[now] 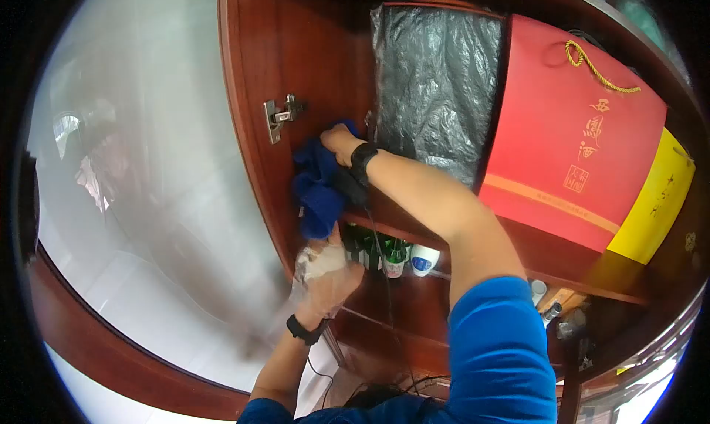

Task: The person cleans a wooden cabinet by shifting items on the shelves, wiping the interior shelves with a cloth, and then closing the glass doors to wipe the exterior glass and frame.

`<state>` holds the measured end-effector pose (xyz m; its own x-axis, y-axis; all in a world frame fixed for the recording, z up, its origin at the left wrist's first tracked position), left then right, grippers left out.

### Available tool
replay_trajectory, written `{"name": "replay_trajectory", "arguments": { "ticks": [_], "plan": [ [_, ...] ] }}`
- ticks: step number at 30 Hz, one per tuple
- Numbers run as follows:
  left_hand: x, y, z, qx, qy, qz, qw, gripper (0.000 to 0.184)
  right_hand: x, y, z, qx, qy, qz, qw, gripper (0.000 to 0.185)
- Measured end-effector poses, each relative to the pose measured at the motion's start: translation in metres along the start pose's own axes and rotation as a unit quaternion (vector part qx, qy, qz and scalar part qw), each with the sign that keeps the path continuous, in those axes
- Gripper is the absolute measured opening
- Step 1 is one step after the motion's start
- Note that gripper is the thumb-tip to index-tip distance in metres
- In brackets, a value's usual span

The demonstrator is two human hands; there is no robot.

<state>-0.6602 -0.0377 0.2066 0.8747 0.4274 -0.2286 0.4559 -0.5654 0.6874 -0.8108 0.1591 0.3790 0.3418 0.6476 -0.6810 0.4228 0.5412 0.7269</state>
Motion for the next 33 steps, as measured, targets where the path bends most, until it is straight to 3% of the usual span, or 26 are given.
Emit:
{"name": "replay_trajectory", "arguments": {
  "ticks": [1,2,3,5,7,9,11,12,13,14,17,24,27,29,31,32,33],
  "plan": [
    [-0.001,0.011,-0.005,-0.002,0.002,0.002,1.000,0.055,-0.009,0.010,0.028,0.056,-0.040,-0.161,0.985,0.043],
    [0.000,0.035,-0.015,0.041,-0.021,-0.028,0.999,0.027,-0.007,0.009,0.032,0.052,-0.040,-0.159,0.985,0.043],
    [0.001,0.052,-0.019,0.083,-0.043,-0.057,0.994,0.007,-0.006,0.012,0.035,0.035,0.009,-0.239,0.970,0.044],
    [0.000,0.044,-0.015,0.078,-0.021,-0.028,0.996,0.008,-0.007,0.021,0.046,0.003,0.104,-0.394,0.913,0.049],
    [-0.005,0.027,-0.012,0.078,0.012,0.024,0.997,0.016,-0.014,0.034,0.060,0.052,0.104,-0.396,0.911,0.056],
    [-0.008,0.021,-0.005,0.081,0.032,0.045,0.995,0.021,-0.037,0.053,0.079,0.006,0.197,-0.338,0.920,0.061],
    [-0.002,0.007,0.000,-0.032,-0.020,0.135,0.990,0.013,-0.056,0.062,0.087,-0.007,0.219,-0.340,0.914,0.062],
    [-0.002,0.008,-0.001,-0.028,-0.022,0.133,0.990,0.013,-0.073,0.071,0.096,0.089,0.341,-0.161,0.922,0.059],
    [-0.002,0.005,-0.003,-0.048,-0.017,0.145,0.988,0.014,-0.088,0.072,0.108,0.181,0.442,0.025,0.878,0.056],
    [-0.002,0.003,-0.004,-0.068,-0.012,0.157,0.985,0.014,-0.092,0.073,0.112,0.221,0.461,0.041,0.858,0.041],
    [0.000,0.007,-0.007,-0.112,-0.010,0.145,0.983,0.014,-0.105,0.071,0.132,0.204,0.479,0.143,0.842,0.040],
    [-0.001,0.000,-0.009,-0.077,-0.048,0.089,0.992,0.012,-0.115,0.069,0.168,0.221,0.507,0.145,0.820,0.037],
    [0.002,0.002,-0.009,-0.071,-0.038,0.046,0.996,0.020,-0.119,0.065,0.186,0.213,0.487,0.166,0.831,0.036],
    [-0.015,0.030,-0.010,0.003,0.155,0.203,0.967,0.021,-0.118,0.054,0.201,0.178,0.528,0.148,0.817,0.035],
    [-0.012,0.026,-0.017,-0.210,0.038,0.095,0.972,0.038,-0.107,0.060,0.197,0.201,0.562,0.099,0.796,0.028],
    [-0.019,0.022,-0.012,-0.154,0.083,0.089,0.981,0.040,-0.100,0.068,0.200,0.236,0.581,0.094,0.774,0.028],
    [-0.024,0.016,-0.009,-0.092,0.129,0.079,0.984,0.043,-0.091,0.081,0.212,0.191,0.482,0.058,0.853,0.034]
  ]
}}
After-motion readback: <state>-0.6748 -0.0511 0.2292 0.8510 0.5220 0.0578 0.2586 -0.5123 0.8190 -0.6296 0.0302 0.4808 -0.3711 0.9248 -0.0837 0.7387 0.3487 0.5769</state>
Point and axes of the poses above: each hand's wrist, its own z-axis away from the middle knuckle, its own y-axis out of the back of the hand, x = y × z, the point moved 6 cm from there along -z, towards the middle knuckle, and after that the axes turned 1 degree about y, right-handed, at the moved point
